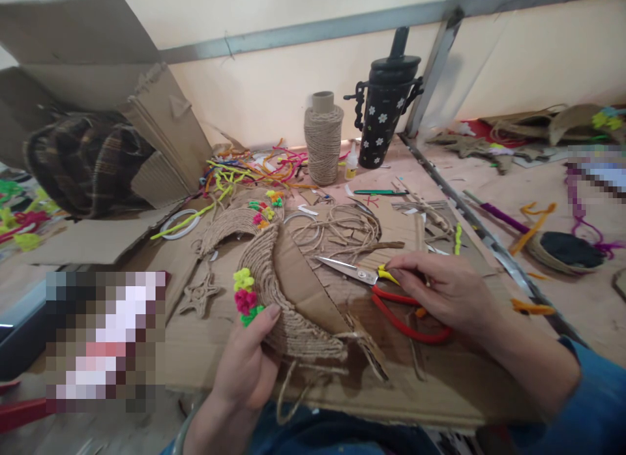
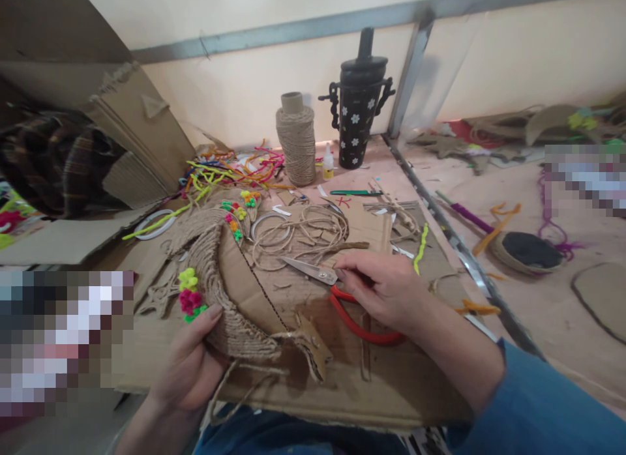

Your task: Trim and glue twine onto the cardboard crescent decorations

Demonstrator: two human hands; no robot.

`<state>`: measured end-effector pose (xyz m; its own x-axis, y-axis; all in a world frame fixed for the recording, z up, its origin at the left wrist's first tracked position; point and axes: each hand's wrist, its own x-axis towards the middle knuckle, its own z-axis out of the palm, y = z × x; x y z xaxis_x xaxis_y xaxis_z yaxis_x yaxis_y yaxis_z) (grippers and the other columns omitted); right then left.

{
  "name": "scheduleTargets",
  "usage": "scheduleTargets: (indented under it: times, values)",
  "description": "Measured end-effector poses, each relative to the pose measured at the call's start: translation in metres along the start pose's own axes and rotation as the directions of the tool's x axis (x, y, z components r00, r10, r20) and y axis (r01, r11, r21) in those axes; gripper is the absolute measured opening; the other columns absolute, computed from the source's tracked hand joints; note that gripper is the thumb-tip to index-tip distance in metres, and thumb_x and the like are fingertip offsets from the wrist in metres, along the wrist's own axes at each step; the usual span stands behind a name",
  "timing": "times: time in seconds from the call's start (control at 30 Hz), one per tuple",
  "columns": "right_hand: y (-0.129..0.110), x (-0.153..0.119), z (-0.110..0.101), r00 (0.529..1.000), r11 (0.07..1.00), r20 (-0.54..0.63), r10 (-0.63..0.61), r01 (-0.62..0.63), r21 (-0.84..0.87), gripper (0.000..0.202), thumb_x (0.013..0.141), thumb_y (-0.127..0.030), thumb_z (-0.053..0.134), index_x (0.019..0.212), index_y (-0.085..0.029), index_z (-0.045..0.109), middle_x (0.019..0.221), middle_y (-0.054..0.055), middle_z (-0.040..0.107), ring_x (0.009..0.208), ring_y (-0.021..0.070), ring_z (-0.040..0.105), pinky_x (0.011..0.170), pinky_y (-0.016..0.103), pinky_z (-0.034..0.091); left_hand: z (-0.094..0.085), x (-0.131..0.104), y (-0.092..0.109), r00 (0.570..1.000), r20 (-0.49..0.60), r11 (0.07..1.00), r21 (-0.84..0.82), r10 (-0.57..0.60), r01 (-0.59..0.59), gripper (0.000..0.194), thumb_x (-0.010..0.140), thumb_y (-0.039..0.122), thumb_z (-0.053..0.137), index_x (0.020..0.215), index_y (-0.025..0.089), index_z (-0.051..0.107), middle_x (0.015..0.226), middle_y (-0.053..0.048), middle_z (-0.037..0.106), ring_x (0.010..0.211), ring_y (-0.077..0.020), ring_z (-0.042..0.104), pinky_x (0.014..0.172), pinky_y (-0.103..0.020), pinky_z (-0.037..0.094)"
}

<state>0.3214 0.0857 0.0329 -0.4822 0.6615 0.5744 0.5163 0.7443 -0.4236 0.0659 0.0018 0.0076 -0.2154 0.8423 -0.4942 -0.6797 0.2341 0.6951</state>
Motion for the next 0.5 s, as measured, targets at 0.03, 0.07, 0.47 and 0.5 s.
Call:
scheduleTargets:
  times: [0.03, 0.07, 0.47, 0.5]
  values:
    - [-0.0001, -0.0001, -0.0002, 1.0, 1.0, 0.001, 0.001, -0.001, -0.001, 0.018, 0.085, -0.01, 0.05, 0.08, -0.021, 0.063, 0.068, 0.0, 0.073, 0.055, 0.0112, 0.066, 0.053, 0.018, 0.049, -0.0011, 0.0001, 0.0001, 1.0, 0.001, 1.0, 0.004, -0.003, 0.003, 0.045, 0.064, 0.021, 0.082, 0.107, 0.018, 0.071, 0.087, -0.005, 0.08, 0.085, -0.0283, 0.075, 0.087, -0.041, 0.059]
    - [-0.0003, 0.0, -0.0004, 1.0, 1.0, 0.003, 0.002, -0.002, -0.002, 0.018, 0.084, -0.01, 0.05, 0.079, -0.021, 0.063, 0.067, 0.0, 0.073, 0.055, 0.0112, 0.066, 0.052, 0.018, 0.049, -0.0019, 0.0002, 0.0002, 1.0, 0.001, 1.0, 0.008, -0.005, 0.005, 0.044, 0.064, 0.021, 0.081, 0.107, 0.018, 0.072, 0.087, -0.005, 0.08, 0.083, -0.0276, 0.075, 0.086, -0.041, 0.06]
    - [-0.0015, 0.0005, -0.0008, 1.0, 1.0, 0.017, 0.01, -0.01, 0.003, 0.019, 0.084, -0.01, 0.049, 0.079, -0.022, 0.063, 0.067, 0.0, 0.072, 0.055, 0.0112, 0.066, 0.052, 0.018, 0.048, -0.0005, -0.0016, 0.0007, 1.0, 0.015, 1.0, -0.015, 0.009, -0.009, 0.034, 0.06, 0.022, 0.086, 0.092, 0.019, 0.076, 0.081, -0.003, 0.08, 0.068, -0.0196, 0.074, 0.075, -0.03, 0.062]
    - [-0.0015, 0.0005, -0.0008, 1.0, 1.0, 0.018, 0.01, -0.01, 0.004, 0.019, 0.085, -0.01, 0.049, 0.079, -0.022, 0.063, 0.067, 0.0, 0.072, 0.055, 0.0111, 0.066, 0.052, 0.018, 0.048, -0.0007, -0.0019, 0.0007, 1.0, 0.015, 1.0, -0.01, 0.006, -0.005, 0.034, 0.06, 0.022, 0.085, 0.092, 0.019, 0.076, 0.081, -0.003, 0.08, 0.069, -0.0202, 0.074, 0.075, -0.031, 0.063]
